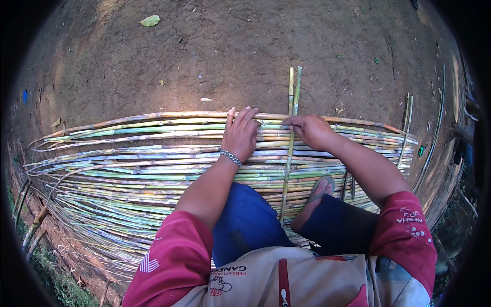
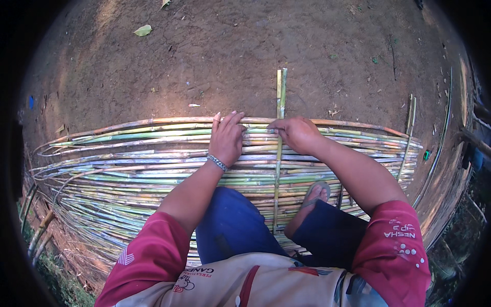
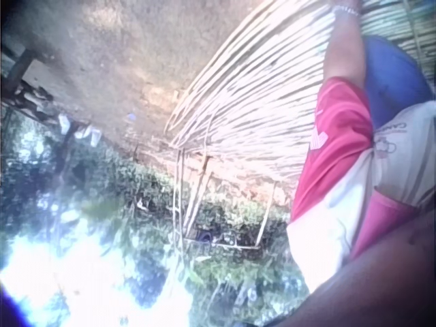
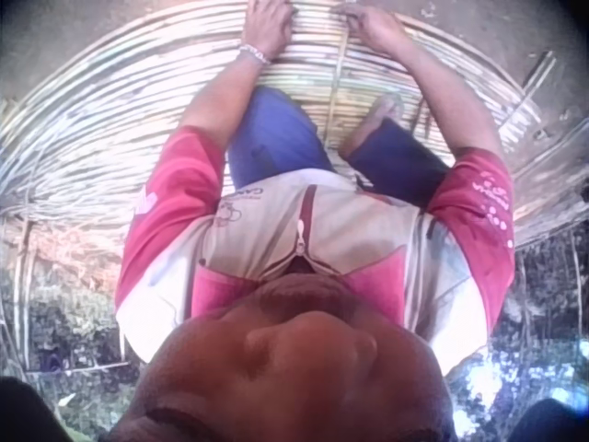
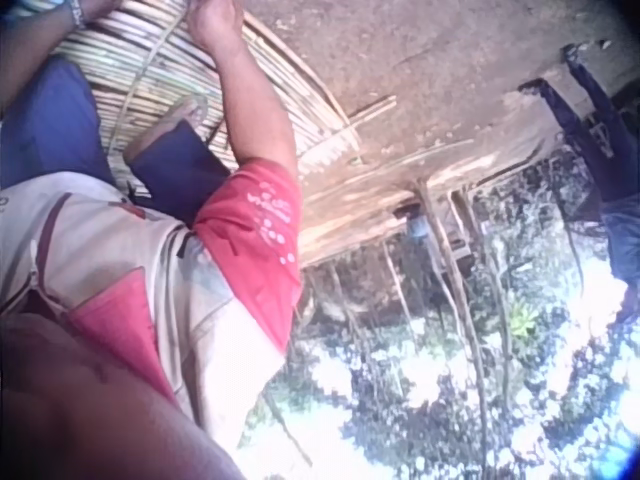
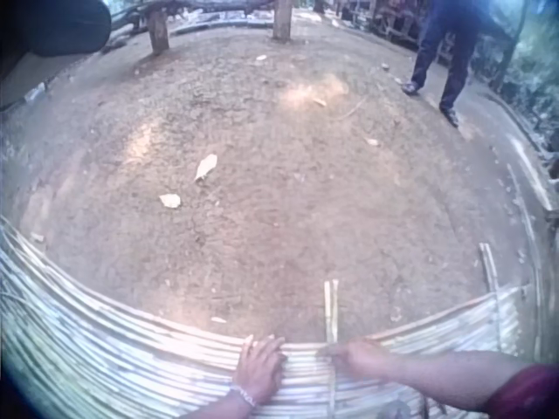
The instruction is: The person sits on the ground and weaves a bamboo mat by interlacing thin bamboo strips. They use a hammer to secure the strips and occasionally adjust the mat's position. Another person is visible in the background working on a similar mat.
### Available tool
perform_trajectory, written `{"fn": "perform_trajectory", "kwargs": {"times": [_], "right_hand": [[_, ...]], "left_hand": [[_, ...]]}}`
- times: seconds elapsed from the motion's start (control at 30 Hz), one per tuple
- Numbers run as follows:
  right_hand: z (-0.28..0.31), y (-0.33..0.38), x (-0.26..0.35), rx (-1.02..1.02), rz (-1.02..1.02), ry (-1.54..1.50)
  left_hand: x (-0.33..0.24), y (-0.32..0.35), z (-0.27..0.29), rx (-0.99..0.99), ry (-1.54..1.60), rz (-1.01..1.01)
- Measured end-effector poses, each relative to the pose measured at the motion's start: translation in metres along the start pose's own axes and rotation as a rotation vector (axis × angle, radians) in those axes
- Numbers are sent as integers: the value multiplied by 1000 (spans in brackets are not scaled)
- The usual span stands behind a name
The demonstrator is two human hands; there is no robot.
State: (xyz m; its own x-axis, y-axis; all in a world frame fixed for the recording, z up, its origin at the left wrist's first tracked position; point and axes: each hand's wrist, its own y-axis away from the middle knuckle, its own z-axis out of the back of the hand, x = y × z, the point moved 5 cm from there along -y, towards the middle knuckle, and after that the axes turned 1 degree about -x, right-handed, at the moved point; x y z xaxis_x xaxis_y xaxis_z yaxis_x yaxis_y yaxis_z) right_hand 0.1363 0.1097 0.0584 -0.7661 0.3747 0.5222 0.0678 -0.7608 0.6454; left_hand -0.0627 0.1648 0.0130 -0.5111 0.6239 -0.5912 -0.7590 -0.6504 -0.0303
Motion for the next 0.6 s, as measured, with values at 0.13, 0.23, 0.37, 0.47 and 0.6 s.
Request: {"fn": "perform_trajectory", "kwargs": {"times": [0.13,0.23,0.37,0.47,0.6], "right_hand": [[9,4,1,-105,82,67],[17,17,-14,-138,63,4],[62,20,-50,-419,-50,-266],[119,16,-70,49,-190,-1080],[178,32,-83,116,59,-1334]], "left_hand": [[1,-1,2,12,1,8],[2,-2,8,30,161,146],[-1,-1,9,65,58,122],[1,1,6,60,50,118],[-1,-2,6,38,36,89]]}}
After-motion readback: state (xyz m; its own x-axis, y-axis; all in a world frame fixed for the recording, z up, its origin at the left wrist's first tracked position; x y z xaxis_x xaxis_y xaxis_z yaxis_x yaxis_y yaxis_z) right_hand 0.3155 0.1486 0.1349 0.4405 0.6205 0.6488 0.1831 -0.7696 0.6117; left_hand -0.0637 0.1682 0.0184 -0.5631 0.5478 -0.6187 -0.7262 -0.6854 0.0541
